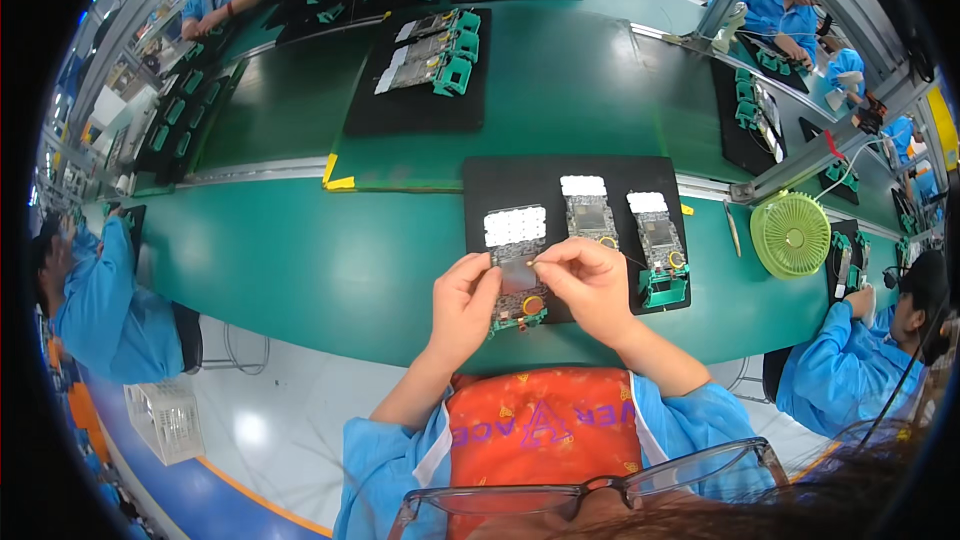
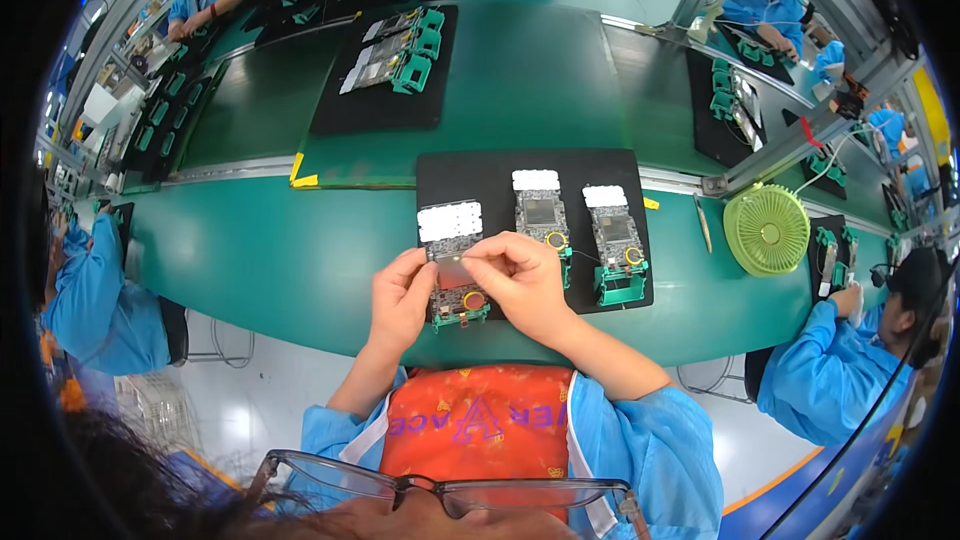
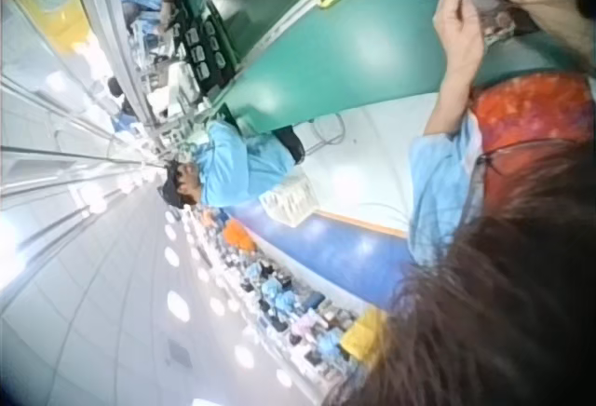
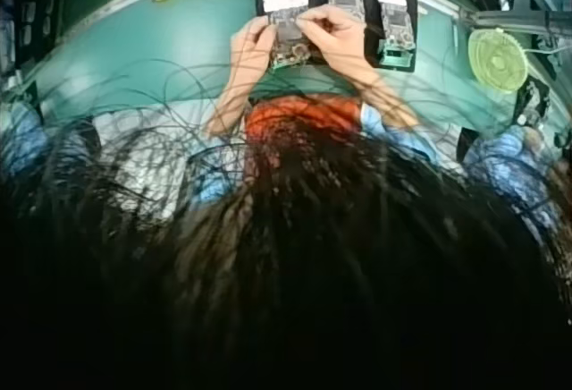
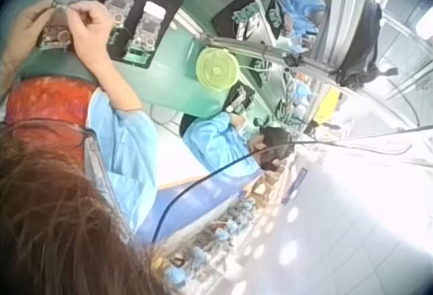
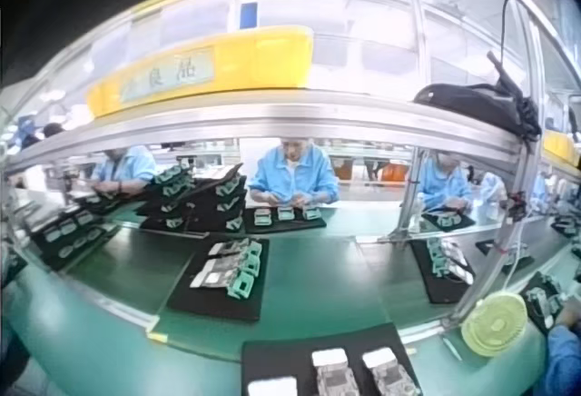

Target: The person peels protective films from circuit boards using tweezers, attaches keypad components onto the boards by hand, and places trays of assembled boards onto a conveyor belt.

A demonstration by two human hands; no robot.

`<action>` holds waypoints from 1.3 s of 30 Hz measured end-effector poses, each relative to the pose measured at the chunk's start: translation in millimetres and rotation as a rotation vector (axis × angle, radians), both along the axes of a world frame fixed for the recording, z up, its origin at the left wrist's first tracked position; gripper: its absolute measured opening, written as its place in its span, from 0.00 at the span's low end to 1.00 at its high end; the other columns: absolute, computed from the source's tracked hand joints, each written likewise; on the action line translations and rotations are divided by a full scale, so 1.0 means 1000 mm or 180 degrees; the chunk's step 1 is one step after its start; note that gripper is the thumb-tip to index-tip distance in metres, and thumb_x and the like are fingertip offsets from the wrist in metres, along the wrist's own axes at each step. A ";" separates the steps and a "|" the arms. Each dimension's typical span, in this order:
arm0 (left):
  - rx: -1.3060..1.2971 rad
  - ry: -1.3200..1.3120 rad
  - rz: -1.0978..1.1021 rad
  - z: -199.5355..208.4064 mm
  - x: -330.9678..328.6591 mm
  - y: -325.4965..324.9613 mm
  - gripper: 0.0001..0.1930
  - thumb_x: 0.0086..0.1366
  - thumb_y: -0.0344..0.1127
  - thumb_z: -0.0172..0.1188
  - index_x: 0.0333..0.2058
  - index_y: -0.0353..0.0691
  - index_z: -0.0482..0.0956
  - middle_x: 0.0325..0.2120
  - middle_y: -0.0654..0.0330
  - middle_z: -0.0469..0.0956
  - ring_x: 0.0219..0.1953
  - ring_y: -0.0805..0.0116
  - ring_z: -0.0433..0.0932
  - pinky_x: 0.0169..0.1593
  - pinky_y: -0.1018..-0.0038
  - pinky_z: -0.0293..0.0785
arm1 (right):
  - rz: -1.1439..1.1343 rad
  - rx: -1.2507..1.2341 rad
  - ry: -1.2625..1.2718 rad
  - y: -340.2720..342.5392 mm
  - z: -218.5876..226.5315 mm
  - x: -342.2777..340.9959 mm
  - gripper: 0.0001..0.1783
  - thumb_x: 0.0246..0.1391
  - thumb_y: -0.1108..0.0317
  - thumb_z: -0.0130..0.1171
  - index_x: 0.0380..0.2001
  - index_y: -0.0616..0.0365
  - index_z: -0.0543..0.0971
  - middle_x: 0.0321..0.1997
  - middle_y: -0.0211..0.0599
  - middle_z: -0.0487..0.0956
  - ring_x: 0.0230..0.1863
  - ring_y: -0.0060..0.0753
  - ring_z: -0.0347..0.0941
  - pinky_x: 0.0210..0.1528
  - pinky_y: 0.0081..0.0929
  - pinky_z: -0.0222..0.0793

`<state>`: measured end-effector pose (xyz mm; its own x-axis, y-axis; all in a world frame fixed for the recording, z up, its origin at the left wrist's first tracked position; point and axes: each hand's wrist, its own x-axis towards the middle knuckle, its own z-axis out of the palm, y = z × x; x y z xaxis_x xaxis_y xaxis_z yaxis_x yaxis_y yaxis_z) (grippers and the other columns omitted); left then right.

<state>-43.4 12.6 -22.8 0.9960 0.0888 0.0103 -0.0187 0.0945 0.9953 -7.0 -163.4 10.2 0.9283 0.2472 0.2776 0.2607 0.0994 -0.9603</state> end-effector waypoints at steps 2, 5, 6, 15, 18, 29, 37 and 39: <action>0.0652 -0.0550 0.0046 0.023 -0.001 -0.005 0.07 0.63 0.22 0.53 0.38 0.29 0.78 0.31 0.60 0.77 0.32 0.74 0.75 0.36 0.77 0.71 | -0.0068 -0.0065 0.0126 0.009 0.015 -0.004 0.02 0.49 0.79 0.64 0.28 0.63 0.81 0.26 0.30 0.78 0.22 0.14 0.69 0.22 0.15 0.61; 0.0814 -0.0792 0.0110 0.026 -0.003 -0.009 0.07 0.61 0.22 0.53 0.37 0.28 0.78 0.30 0.55 0.76 0.30 0.69 0.75 0.34 0.77 0.71 | -0.0183 -0.0742 -0.0595 0.014 0.012 -0.002 0.02 0.47 0.79 0.64 0.26 0.63 0.81 0.24 0.32 0.76 0.18 0.13 0.69 0.18 0.15 0.62; 0.0917 -0.0898 0.0076 0.026 -0.004 -0.009 0.07 0.61 0.22 0.53 0.37 0.28 0.77 0.30 0.55 0.75 0.28 0.68 0.75 0.33 0.76 0.70 | -0.0162 -0.0742 -0.0585 0.015 0.012 -0.002 0.02 0.47 0.79 0.64 0.26 0.63 0.81 0.24 0.32 0.76 0.18 0.13 0.69 0.18 0.15 0.62; 0.1206 -0.1114 0.0171 0.028 -0.007 -0.010 0.05 0.60 0.21 0.54 0.35 0.27 0.75 0.29 0.52 0.74 0.26 0.64 0.74 0.29 0.73 0.69 | -0.0247 -0.0891 -0.0833 0.016 0.012 -0.002 0.03 0.45 0.80 0.64 0.24 0.61 0.80 0.22 0.31 0.76 0.17 0.15 0.68 0.17 0.16 0.60; 0.1228 -0.1199 0.0186 0.029 -0.007 -0.011 0.05 0.60 0.21 0.54 0.35 0.27 0.75 0.29 0.52 0.74 0.26 0.63 0.74 0.29 0.73 0.70 | -0.0221 -0.0896 -0.0854 0.015 0.012 -0.002 0.03 0.45 0.79 0.64 0.24 0.61 0.79 0.22 0.30 0.76 0.16 0.15 0.67 0.17 0.16 0.60; 0.1472 -0.1350 0.0353 0.041 -0.007 -0.017 0.04 0.58 0.21 0.54 0.32 0.28 0.76 0.26 0.53 0.74 0.23 0.64 0.73 0.26 0.72 0.68 | -0.0167 -0.0812 -0.0531 0.011 0.021 -0.005 0.04 0.44 0.80 0.65 0.22 0.61 0.80 0.20 0.28 0.76 0.18 0.13 0.65 0.19 0.15 0.58; 0.1829 -0.1851 0.0522 0.039 -0.003 -0.024 0.06 0.52 0.19 0.54 0.30 0.29 0.77 0.24 0.52 0.75 0.23 0.61 0.73 0.26 0.71 0.69 | -0.0101 -0.0720 -0.0468 0.002 0.018 -0.005 0.03 0.44 0.78 0.66 0.23 0.61 0.81 0.20 0.28 0.76 0.18 0.13 0.66 0.20 0.15 0.59; 0.1954 -0.1943 0.0596 0.039 -0.002 -0.026 0.06 0.51 0.19 0.54 0.29 0.29 0.77 0.24 0.52 0.75 0.22 0.61 0.73 0.26 0.70 0.69 | -0.0053 -0.0653 -0.0433 0.000 0.019 -0.005 0.03 0.45 0.78 0.66 0.24 0.62 0.81 0.20 0.29 0.77 0.18 0.14 0.67 0.20 0.16 0.61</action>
